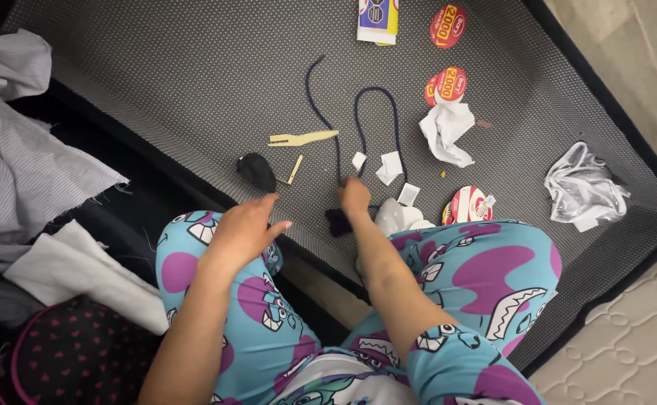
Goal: The person sits on a bed and organizes items from a cluttered mesh surface into a pink backpack and a black pencil case. They place a laptop sleeve, cables, a notebook, and a plastic bag containing small items into the bags.
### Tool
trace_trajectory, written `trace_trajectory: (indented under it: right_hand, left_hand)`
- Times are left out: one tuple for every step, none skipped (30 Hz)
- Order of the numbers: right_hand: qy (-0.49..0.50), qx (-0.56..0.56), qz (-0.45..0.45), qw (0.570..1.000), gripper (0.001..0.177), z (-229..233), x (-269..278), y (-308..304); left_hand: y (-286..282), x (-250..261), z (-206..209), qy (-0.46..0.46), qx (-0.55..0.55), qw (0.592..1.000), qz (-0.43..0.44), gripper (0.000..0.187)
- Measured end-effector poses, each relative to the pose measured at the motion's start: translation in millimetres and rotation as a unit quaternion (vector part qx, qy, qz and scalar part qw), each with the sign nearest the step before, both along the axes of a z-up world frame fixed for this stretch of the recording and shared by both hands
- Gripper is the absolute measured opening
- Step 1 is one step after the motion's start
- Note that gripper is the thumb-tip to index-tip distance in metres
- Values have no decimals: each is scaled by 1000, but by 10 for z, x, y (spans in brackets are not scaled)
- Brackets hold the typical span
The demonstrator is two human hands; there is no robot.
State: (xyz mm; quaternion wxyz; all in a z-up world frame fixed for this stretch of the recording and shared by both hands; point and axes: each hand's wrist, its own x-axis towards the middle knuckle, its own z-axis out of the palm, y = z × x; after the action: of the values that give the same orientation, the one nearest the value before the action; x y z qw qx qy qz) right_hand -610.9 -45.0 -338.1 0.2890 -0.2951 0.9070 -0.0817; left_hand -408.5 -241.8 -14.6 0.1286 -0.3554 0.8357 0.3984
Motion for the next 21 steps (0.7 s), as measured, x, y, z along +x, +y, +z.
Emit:
trace_trajectory:
  right_hand:
    - [2,0,0,1000,20,-9,60,-30]
    - [-11,67,69,995,20,-14,118,-46]
    - [-22,133,137,981,21,-21,182,-63]
    - [-21,133,139,981,21,-181,237,-76]
    - [-56,226,262,937,32,-345,294,-92]
    - [-89,318,378,865,46,-503,368,-90]
    - [-90,318,381,863,46,-673,402,-152]
    - [-59,217,346,911,30,-843,439,-204]
    - [-25,115,303,946,18,-1012,478,-258]
    - [-24,115,307,945,18,-636,506,-522]
    - [-83,41,273,958,35,-258,536,-789]
    - [-140,-34,236,961,58,113,574,-1080]
    - [-140,-35,239,960,58,190,603,-1256]
    - [-142,-85,248,955,66,268,649,-1405]
    - [-143,-134,257,946,75,345,693,-1554]
    - [-144,-134,259,945,75,485,743,-1685]
    - [-164,-157,286,931,84,627,790,-1814]
    - [-182,-179,312,915,93,769,834,-1946]
    - [-183,-179,313,914,93,764,917,-1934]
    - [-159,-120,328,923,99,760,1001,-1928]
    - [-134,-60,341,928,104,759,1086,-1920]
  left_hand:
    - [-12,-9,34,2,0,1000,0,59]
    - [-10,-17,70,-12,9,1000,-8,54]
    - [-10,-19,104,-26,17,999,-15,51]
    - [-5,-9,126,-25,17,999,-13,51]
    - [-3,2,144,-52,20,998,-22,46]
    - [10,19,170,-81,25,996,-30,44]
    - [27,64,136,-83,26,996,-26,44]
    - [48,111,99,-95,27,994,-56,40]
    - [67,159,65,-106,28,990,-86,37]
    - [103,187,-17,-106,28,991,-82,37]
    - [137,213,-97,-91,26,991,-100,34]
    - [156,240,-180,-76,22,990,-118,31]
    - [161,212,-182,-76,20,990,-114,31]
    - [180,192,-182,-70,24,990,-122,28]
    - [199,167,-184,-63,28,989,-129,25]
    - [211,151,-188,-64,28,989,-127,25]
    - [224,133,-192,-60,25,989,-129,25]
    - [232,113,-197,-56,21,989,-133,26]
    - [232,105,-189,-57,21,989,-131,26]
    - [228,98,-180,-47,24,992,-119,26]
    - [224,91,-169,-37,28,993,-106,27]
